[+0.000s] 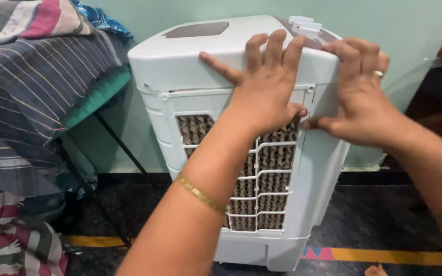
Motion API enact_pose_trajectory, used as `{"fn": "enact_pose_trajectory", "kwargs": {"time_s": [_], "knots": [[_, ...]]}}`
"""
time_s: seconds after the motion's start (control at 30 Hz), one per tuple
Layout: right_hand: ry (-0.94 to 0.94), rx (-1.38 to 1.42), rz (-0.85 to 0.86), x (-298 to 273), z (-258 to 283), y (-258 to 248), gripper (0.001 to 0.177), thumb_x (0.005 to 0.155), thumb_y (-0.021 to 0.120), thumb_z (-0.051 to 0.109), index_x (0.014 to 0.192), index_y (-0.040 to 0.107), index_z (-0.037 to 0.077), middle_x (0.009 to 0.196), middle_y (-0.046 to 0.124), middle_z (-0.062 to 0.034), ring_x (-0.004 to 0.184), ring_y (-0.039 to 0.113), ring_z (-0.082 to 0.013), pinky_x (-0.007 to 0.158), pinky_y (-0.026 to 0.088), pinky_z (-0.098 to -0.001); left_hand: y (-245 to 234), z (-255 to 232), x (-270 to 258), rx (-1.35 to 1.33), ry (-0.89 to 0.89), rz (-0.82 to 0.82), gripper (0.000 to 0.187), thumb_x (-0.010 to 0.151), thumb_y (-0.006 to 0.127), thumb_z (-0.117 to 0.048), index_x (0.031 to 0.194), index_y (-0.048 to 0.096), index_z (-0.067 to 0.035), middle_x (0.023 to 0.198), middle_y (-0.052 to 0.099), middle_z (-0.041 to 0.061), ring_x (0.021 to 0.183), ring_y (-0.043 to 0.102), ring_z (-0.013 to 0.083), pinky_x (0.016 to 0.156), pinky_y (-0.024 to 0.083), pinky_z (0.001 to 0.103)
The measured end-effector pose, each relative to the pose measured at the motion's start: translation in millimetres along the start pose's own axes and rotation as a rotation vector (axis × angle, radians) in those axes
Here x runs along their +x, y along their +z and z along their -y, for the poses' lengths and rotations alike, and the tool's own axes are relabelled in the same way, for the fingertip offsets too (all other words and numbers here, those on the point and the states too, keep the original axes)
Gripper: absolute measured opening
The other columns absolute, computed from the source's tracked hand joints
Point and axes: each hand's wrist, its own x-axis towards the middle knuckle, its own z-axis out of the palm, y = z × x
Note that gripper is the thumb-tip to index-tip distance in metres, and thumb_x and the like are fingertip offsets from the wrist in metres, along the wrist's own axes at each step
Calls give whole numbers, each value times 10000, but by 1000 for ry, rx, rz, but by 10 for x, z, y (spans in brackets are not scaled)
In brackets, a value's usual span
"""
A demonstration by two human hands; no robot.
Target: The person assembles a portable air cooler by aligning and securing the front panel with screws. They use a screwdriver to tighten multiple screws along the top edge of the unit, ensuring the panel is firmly attached.
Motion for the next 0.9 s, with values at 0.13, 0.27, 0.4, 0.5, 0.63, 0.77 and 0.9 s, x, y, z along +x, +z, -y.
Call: {"fn": "enact_pose_trajectory", "kwargs": {"time_s": [0.13, 0.27, 0.4, 0.5, 0.63, 0.77, 0.9], "knots": [[-96, 56, -38, 22, -81, -12, 1231, 634, 949, 337, 1510, 104, 156, 1379, 236, -212, 1383, 177, -425, 1179, 206, -631, -61, -59, 75, -53, -75, 114, 1131, 515, 895, -530, 1450, 307, -284, 1532, 287, 14, 1446, 129, 311, 854, -180, 965], [-46, 105, -92, -61, 160, 168, 1133, 640, 935, 287, 1514, 218, 205, 1430, 266, -186, 1387, 168, -433, 1164, 219, -602, -194, 190, -158, -62, -44, 109, 1066, 577, 886, -519, 1447, 317, -287, 1520, 310, 21, 1453, 107, 320, 848, -182, 956], [-83, 111, -205, -96, 336, 166, 1090, 615, 946, 290, 1479, 290, 183, 1435, 297, -170, 1327, 239, -398, 1111, 249, -601, -199, 335, -243, -53, 2, 60, 1019, 657, 875, -575, 1447, 320, -252, 1517, 313, 56, 1432, 109, 352, 822, -182, 953], [-21, 111, -207, -82, 370, 167, 1081, 580, 944, 273, 1447, 309, 164, 1389, 302, -177, 1297, 244, -397, 1068, 262, -594, -156, 339, -248, -48, 38, 16, 972, 694, 841, -532, 1465, 326, -241, 1495, 323, 63, 1424, 133, 363, 807, -176, 955], [-31, 90, -239, -82, 282, 147, 1069, 581, 934, 241, 1442, 310, 129, 1374, 306, -195, 1283, 257, -393, 1040, 259, -583, -63, 247, -223, -44, 35, -64, 908, 708, 816, -485, 1452, 358, -237, 1464, 341, 40, 1430, 175, 334, 855, -170, 961], [-76, 97, -259, -90, 211, 156, 1030, 586, 886, 162, 1441, 313, 105, 1377, 319, -200, 1310, 255, -388, 1088, 248, -566, -17, 202, -228, -31, 38, -117, 916, 649, 791, -513, 1412, 379, -219, 1417, 356, 54, 1408, 195, 343, 877, -157, 959], [-70, 122, -285, -102, 246, 190, 999, 609, 883, 158, 1443, 336, 108, 1373, 329, -199, 1317, 264, -372, 1105, 254, -552, -21, 225, -276, 1, 79, -220, 944, 668, 781, -630, 1414, 380, -212, 1405, 368, 56, 1420, 204, 347, 915, -151, 954]]}}
